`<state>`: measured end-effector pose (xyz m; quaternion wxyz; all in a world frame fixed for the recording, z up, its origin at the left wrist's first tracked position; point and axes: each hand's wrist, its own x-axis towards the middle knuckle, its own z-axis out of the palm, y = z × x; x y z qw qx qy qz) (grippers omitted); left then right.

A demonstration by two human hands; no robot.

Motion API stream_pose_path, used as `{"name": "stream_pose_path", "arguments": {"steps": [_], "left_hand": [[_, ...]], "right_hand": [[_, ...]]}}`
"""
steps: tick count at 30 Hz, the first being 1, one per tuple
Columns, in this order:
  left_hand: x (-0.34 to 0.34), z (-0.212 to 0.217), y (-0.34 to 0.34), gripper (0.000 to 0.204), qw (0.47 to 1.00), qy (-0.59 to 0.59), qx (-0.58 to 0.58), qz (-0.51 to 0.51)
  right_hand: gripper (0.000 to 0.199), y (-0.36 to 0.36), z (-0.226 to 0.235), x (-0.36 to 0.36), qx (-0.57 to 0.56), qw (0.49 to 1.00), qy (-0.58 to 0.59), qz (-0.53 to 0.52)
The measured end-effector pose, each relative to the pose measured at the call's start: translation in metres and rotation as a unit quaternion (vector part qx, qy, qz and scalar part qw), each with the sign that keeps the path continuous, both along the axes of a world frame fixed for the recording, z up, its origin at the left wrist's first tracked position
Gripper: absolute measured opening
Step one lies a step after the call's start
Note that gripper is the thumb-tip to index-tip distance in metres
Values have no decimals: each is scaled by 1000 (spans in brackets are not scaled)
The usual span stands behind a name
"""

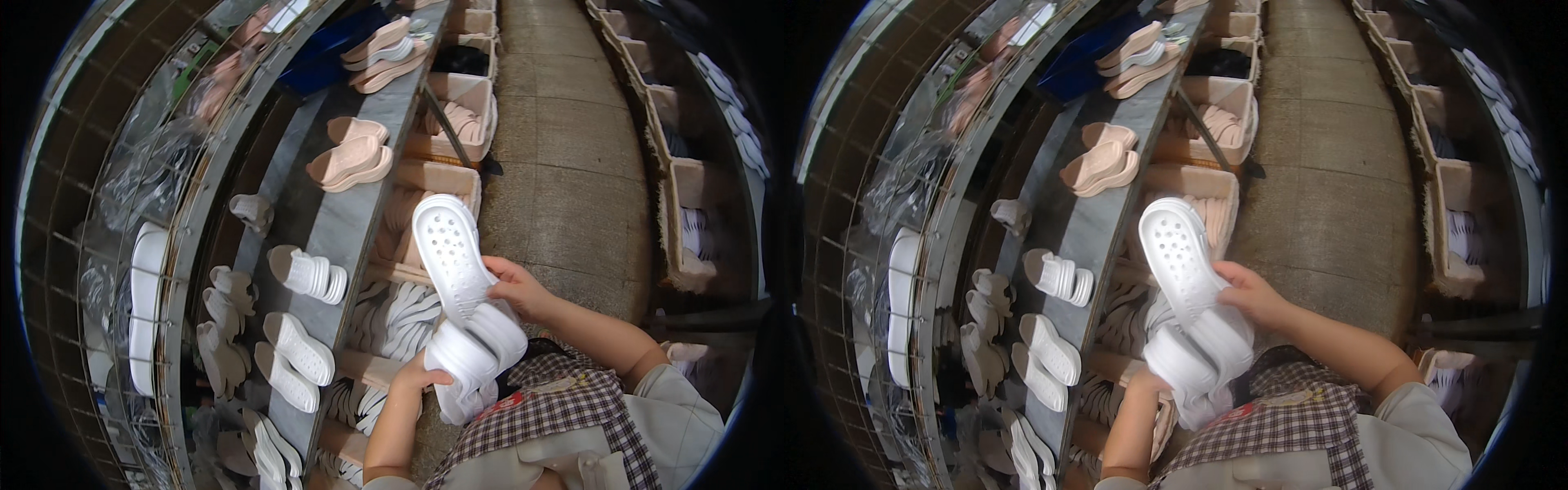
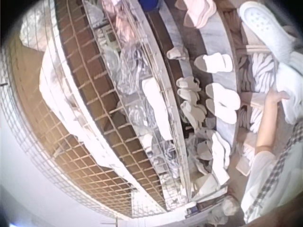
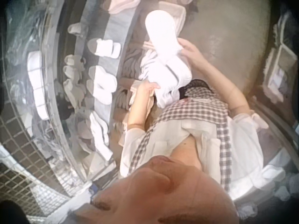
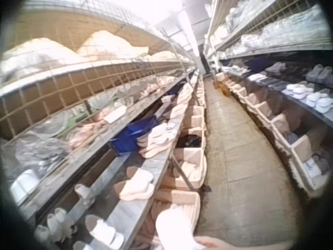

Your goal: The person picks up pairs of pink and white slippers from a bin, turns them over to view the soles, and places them on a metal shelf. The person repeats this process for multiple pairs, occasionally using a small red tool to poke the sole of a slipper.

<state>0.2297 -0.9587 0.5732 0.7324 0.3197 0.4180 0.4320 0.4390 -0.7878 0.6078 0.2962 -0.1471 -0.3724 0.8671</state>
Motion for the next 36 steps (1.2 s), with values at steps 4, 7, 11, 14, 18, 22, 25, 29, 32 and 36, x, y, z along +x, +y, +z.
{"name": "stream_pose_path", "arguments": {"steps": [4, 7, 11, 14, 18, 22, 25, 29, 32, 36], "left_hand": [[2, 21, 2, 88, 996, 90, -9, -21], [8, 31, 3, 86, 997, 71, 13, -4], [15, 34, -1, 82, 996, 75, 14, 48], [12, 32, -2, 81, 993, 92, 19, 71], [7, 30, 2, 79, 990, 98, 51, 91], [14, 31, 6, 78, 987, 115, 34, 109], [20, 34, 10, 77, 986, 122, 19, 109], [23, 38, 11, 80, 988, 130, 15, 82], [24, 38, 9, 82, 989, 129, 6, 77], [24, 38, 6, 84, 987, 138, 21, 74]], "right_hand": [[57, 2, -1, 1, -19, 999, 36, 18], [57, 3, -7, 1, -12, 999, 37, 12], [49, 10, -25, 4, 8, 1000, -22, 1], [31, 19, -46, 24, 43, 989, -135, 29], [22, 12, -88, 59, 181, 831, -284, 442], [42, -52, -138, 47, 433, 642, -334, 537], [42, -65, -164, 42, 493, 624, -354, 493], [40, -71, -175, 32, 504, 601, -385, 487], [38, -73, -179, 28, 508, 590, -396, 486], [37, -76, -185, 21, 513, 580, -407, 485]]}}
